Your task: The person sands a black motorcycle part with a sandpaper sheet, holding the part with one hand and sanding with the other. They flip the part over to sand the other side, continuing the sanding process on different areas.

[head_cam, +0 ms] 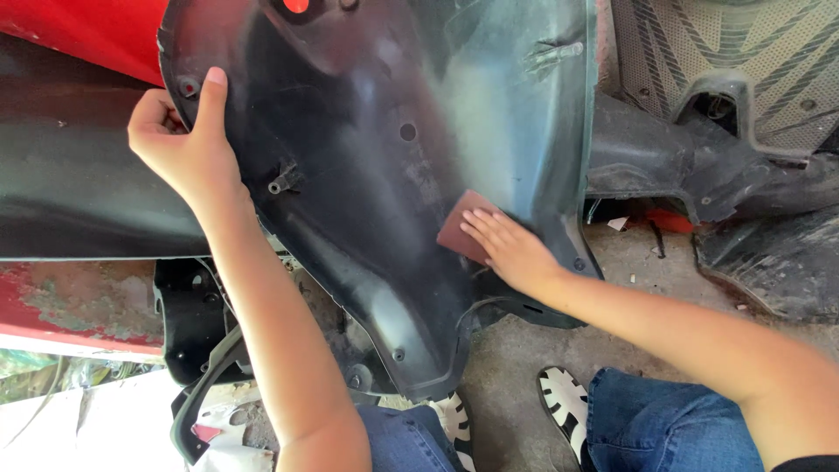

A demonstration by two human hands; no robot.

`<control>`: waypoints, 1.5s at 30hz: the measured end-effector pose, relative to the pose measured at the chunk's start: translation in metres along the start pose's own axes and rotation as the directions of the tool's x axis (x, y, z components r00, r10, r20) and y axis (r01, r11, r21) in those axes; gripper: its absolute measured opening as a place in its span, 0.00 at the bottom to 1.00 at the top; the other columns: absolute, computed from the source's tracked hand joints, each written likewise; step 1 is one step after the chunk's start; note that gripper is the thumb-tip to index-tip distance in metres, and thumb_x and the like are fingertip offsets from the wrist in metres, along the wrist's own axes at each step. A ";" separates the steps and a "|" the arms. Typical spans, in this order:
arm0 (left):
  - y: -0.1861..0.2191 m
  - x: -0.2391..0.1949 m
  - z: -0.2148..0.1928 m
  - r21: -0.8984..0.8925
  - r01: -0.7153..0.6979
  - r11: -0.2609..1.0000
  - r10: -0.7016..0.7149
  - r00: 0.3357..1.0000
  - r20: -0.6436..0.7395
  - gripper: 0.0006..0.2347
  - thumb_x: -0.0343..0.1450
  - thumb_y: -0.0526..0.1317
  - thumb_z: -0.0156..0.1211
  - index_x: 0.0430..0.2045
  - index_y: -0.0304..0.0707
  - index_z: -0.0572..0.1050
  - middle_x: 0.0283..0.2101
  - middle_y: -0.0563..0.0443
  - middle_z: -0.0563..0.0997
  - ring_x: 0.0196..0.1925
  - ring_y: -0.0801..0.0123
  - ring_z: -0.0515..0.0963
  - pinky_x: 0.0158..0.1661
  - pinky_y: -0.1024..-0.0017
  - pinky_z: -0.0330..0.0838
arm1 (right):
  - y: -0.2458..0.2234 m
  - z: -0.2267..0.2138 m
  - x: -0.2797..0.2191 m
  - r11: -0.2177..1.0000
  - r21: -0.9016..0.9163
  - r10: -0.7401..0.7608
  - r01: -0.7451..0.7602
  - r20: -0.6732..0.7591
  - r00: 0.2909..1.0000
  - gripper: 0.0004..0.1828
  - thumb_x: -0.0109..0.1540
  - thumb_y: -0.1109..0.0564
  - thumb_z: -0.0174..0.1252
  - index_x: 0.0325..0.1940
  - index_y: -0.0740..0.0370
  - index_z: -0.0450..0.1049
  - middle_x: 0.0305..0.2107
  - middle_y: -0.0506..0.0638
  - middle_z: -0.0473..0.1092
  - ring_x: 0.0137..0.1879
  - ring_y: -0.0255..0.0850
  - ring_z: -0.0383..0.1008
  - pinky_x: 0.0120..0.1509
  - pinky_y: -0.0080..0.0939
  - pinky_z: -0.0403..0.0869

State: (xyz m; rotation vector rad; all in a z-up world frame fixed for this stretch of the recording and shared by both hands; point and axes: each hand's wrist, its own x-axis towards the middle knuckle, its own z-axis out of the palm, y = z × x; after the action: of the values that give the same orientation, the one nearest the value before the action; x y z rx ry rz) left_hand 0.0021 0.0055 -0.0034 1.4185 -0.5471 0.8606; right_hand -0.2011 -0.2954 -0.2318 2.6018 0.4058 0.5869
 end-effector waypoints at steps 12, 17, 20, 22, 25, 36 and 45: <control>0.007 0.001 0.003 -0.012 0.019 1.000 -0.019 1.000 0.008 0.17 0.71 0.33 0.78 0.19 0.36 0.70 0.23 0.63 0.69 0.27 0.81 0.61 0.32 0.77 0.55 | 0.009 -0.044 0.029 0.995 -0.074 0.086 -0.066 0.300 0.950 0.43 0.68 0.40 0.48 0.80 0.70 0.50 0.73 0.61 0.53 0.78 0.51 0.52 0.79 0.50 0.51; 0.002 0.004 0.002 0.041 -0.012 0.999 0.014 1.000 -0.026 0.21 0.70 0.34 0.79 0.17 0.37 0.65 0.22 0.64 0.64 0.27 0.81 0.58 0.31 0.77 0.52 | -0.008 -0.029 0.022 0.981 0.175 0.047 -0.078 0.175 0.983 0.43 0.62 0.41 0.53 0.77 0.62 0.53 0.74 0.56 0.52 0.79 0.46 0.52 0.80 0.47 0.52; 0.003 0.000 0.001 0.021 -0.004 1.000 0.005 1.000 -0.011 0.19 0.70 0.33 0.79 0.18 0.37 0.67 0.23 0.63 0.65 0.27 0.80 0.59 0.31 0.76 0.53 | 0.020 -0.032 0.036 0.956 0.230 0.154 -0.185 0.147 0.977 0.41 0.64 0.44 0.54 0.78 0.60 0.54 0.74 0.55 0.53 0.79 0.46 0.53 0.81 0.46 0.52; 0.001 0.000 0.001 -0.024 0.009 1.000 -0.009 1.000 0.001 0.19 0.71 0.33 0.78 0.18 0.37 0.67 0.23 0.63 0.65 0.27 0.80 0.58 0.32 0.76 0.52 | 0.037 -0.026 0.043 0.955 0.176 0.232 -0.240 0.062 0.971 0.40 0.65 0.44 0.53 0.78 0.61 0.53 0.75 0.57 0.52 0.79 0.47 0.51 0.80 0.48 0.51; -0.003 0.001 0.002 -0.022 -0.011 1.000 0.011 1.000 -0.006 0.21 0.71 0.33 0.79 0.17 0.37 0.64 0.23 0.62 0.64 0.27 0.79 0.57 0.32 0.76 0.51 | 0.042 -0.018 0.046 0.947 0.203 0.264 -0.247 -0.062 0.962 0.40 0.66 0.44 0.52 0.79 0.65 0.54 0.75 0.59 0.52 0.80 0.48 0.51 0.81 0.49 0.51; -0.003 0.001 0.001 -0.018 -0.013 1.000 0.013 1.000 0.000 0.21 0.72 0.34 0.79 0.18 0.38 0.65 0.22 0.63 0.65 0.26 0.81 0.58 0.31 0.77 0.52 | 0.022 0.003 0.036 0.990 0.034 0.138 -0.134 -0.131 0.982 0.38 0.68 0.43 0.54 0.76 0.67 0.58 0.70 0.59 0.58 0.79 0.49 0.52 0.82 0.48 0.52; -0.007 0.002 0.002 -0.026 -0.035 0.999 0.035 0.999 -0.010 0.24 0.71 0.34 0.79 0.17 0.39 0.60 0.21 0.64 0.61 0.25 0.83 0.55 0.29 0.77 0.48 | 0.012 0.002 0.035 0.977 -0.176 0.112 -0.123 -0.072 0.991 0.35 0.66 0.54 0.46 0.78 0.62 0.53 0.74 0.61 0.52 0.80 0.50 0.49 0.82 0.48 0.50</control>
State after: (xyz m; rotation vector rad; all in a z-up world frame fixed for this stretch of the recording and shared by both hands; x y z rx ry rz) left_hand 0.0088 0.0043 -0.0058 1.3844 -0.5755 0.8842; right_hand -0.1679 -0.2934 -0.2159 2.4509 0.2082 0.7112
